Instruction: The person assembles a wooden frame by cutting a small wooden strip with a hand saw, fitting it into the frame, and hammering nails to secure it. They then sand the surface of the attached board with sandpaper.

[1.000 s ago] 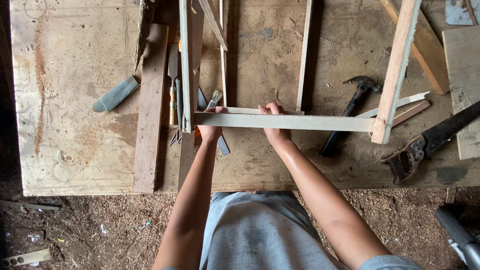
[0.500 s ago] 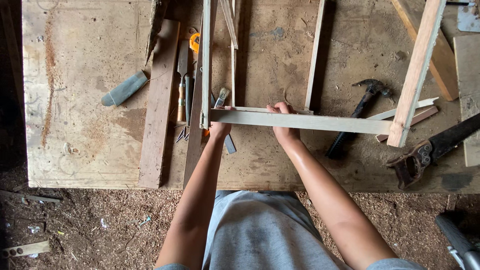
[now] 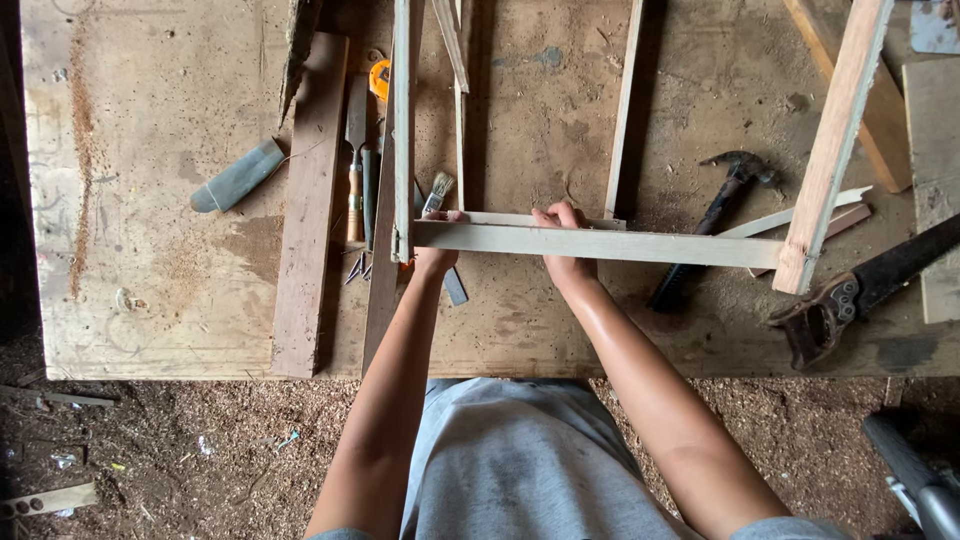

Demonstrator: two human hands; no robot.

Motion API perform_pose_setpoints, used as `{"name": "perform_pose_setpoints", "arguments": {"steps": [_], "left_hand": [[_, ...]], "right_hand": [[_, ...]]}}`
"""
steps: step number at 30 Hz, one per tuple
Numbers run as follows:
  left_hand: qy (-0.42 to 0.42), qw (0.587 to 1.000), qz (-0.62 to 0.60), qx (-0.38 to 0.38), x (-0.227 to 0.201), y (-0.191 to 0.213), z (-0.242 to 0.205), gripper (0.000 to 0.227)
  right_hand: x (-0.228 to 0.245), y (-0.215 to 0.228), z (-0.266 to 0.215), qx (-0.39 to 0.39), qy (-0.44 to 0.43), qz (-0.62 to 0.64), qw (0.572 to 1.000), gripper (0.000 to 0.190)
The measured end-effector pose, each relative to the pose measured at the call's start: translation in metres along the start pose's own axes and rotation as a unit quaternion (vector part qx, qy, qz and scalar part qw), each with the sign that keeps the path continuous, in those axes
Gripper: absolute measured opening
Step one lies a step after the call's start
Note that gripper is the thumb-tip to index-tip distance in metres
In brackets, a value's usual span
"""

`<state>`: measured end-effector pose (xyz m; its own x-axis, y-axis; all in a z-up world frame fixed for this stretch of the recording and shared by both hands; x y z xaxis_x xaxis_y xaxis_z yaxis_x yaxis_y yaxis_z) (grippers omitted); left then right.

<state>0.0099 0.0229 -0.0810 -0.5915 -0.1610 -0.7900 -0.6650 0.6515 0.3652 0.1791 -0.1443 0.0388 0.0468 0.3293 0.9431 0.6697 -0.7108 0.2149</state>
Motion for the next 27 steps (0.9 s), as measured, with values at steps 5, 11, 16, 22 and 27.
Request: {"name": "perform_pose_setpoints", "arguments": {"steps": [5,11,16,22,27], "left_hand": [[-0.023,1.0,-0.002,-0.009,-0.009,0.003,-0.002,0.04],[-0.02,0.997,0.068,-0.045,-0.056,0.013,-0.023,0.035],[-0.058,0.964,0.219,-0.138,-0.108,0.045,-0.059,0.034],[-0.066,0.962,0.211,-0.158,-0.09,0.084,-0.086,0.02],[-0.104,0.974,0.177,-0.098,-0.039,0.085,-0.112,0.021]], "right_hand": [[-0.017,0.0,0.006,0.012,0.0,0.028,1.0,0.03],[-0.02,0.004,0.008,0.004,-0.116,0.046,0.992,0.027],[0.017,0.001,0.009,0.018,0.082,-0.378,0.922,0.025],[0.035,-0.036,-0.013,0.028,0.118,-0.398,0.909,0.026],[0.019,-0.121,-0.04,0.157,0.062,-0.295,0.941,0.011]]}}
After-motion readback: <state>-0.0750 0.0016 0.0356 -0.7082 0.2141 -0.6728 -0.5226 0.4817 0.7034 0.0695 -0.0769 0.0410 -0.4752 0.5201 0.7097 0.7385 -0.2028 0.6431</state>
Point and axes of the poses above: each hand's wrist, its own z-axis towards the middle knuckle, its own y-axis out of the back of the hand, x = y × z, the point moved 3 cm from there along z, towards the middle knuckle, and after that the axes turned 8 degrees about z, right-handed, at the moved point
